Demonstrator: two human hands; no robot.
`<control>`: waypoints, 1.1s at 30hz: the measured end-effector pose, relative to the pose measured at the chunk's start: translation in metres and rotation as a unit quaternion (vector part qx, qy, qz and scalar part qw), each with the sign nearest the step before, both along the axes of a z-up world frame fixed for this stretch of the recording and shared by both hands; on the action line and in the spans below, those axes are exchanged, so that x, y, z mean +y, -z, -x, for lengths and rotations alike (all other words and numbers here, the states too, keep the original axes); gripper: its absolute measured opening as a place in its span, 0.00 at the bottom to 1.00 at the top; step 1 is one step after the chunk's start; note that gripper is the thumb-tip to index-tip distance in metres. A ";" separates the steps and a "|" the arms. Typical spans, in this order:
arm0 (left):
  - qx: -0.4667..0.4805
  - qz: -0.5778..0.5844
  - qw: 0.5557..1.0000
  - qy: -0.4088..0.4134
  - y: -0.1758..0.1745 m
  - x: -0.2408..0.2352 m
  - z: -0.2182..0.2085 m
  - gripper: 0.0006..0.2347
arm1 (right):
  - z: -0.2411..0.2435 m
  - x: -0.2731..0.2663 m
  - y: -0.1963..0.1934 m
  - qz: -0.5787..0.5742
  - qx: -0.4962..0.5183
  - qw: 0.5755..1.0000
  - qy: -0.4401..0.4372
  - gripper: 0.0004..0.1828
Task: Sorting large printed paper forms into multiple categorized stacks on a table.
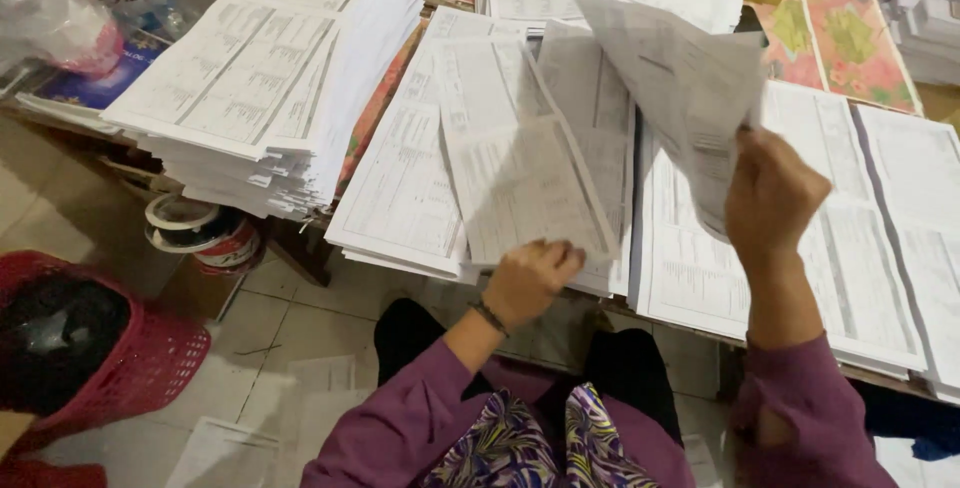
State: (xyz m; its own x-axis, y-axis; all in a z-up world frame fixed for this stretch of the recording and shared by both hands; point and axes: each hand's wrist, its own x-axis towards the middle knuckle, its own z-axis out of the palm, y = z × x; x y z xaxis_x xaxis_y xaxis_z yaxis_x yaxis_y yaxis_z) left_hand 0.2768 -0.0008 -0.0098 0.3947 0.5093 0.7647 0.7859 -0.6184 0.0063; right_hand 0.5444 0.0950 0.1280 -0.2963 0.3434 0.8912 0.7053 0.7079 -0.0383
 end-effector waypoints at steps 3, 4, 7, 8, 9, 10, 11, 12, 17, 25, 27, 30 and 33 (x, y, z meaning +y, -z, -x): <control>0.028 0.100 0.992 0.073 0.034 -0.028 -0.011 0.18 | 0.051 -0.018 -0.006 -0.038 -0.103 0.985 -0.136 0.02; 0.029 0.099 0.992 0.073 0.035 -0.039 -0.009 0.18 | 0.063 -0.024 0.011 -0.039 -0.103 0.985 -0.136 0.02; 0.006 0.047 0.998 0.034 0.039 -0.074 -0.001 0.08 | 0.097 -0.047 0.064 0.051 -0.206 0.952 -0.221 0.13; -0.030 0.068 0.997 0.013 0.043 -0.085 0.004 0.10 | 0.107 -0.057 0.081 0.081 -0.250 0.930 -0.256 0.12; -0.066 0.089 0.994 -0.008 0.047 -0.097 0.008 0.12 | 0.117 -0.067 0.099 0.111 -0.292 0.905 -0.289 0.12; -0.065 0.084 0.994 -0.009 0.056 -0.109 0.013 0.12 | 0.122 -0.078 0.108 0.106 -0.293 0.905 -0.289 0.12; -0.151 0.110 0.978 -0.093 0.065 -0.121 0.017 0.21 | 0.127 -0.088 0.118 0.136 -0.297 0.901 -0.285 0.15; -0.234 0.134 0.947 -0.174 0.074 -0.134 0.022 0.31 | 0.131 -0.100 0.128 0.165 -0.301 0.896 -0.281 0.19; -0.831 0.273 0.460 -0.153 0.104 -0.133 0.036 0.16 | 0.134 -0.119 0.148 0.191 -0.284 0.902 -0.262 0.20; -0.909 0.365 0.189 0.066 0.070 -0.108 0.017 0.24 | 0.148 -0.137 0.140 0.203 -0.245 0.921 -0.223 0.21; -0.907 0.306 0.275 0.096 0.058 -0.105 0.013 0.20 | 0.153 -0.139 0.139 0.209 -0.256 0.918 -0.220 0.25; -0.922 0.303 0.236 0.059 0.083 -0.103 0.008 0.17 | 0.158 -0.141 0.135 0.239 -0.250 0.909 -0.231 0.28; -0.901 0.317 0.275 0.114 0.045 -0.106 0.000 0.27 | 0.169 -0.149 0.115 0.393 -0.175 0.853 -0.297 0.44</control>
State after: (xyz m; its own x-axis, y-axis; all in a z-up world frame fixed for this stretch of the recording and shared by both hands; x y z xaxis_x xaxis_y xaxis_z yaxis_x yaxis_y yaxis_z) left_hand 0.2766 -0.1063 -0.0551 -0.2571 0.8844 -0.3895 -0.9033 -0.0767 0.4220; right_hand 0.3758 -0.0538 0.0128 -0.8263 0.4905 0.2768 0.2973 0.7972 -0.5254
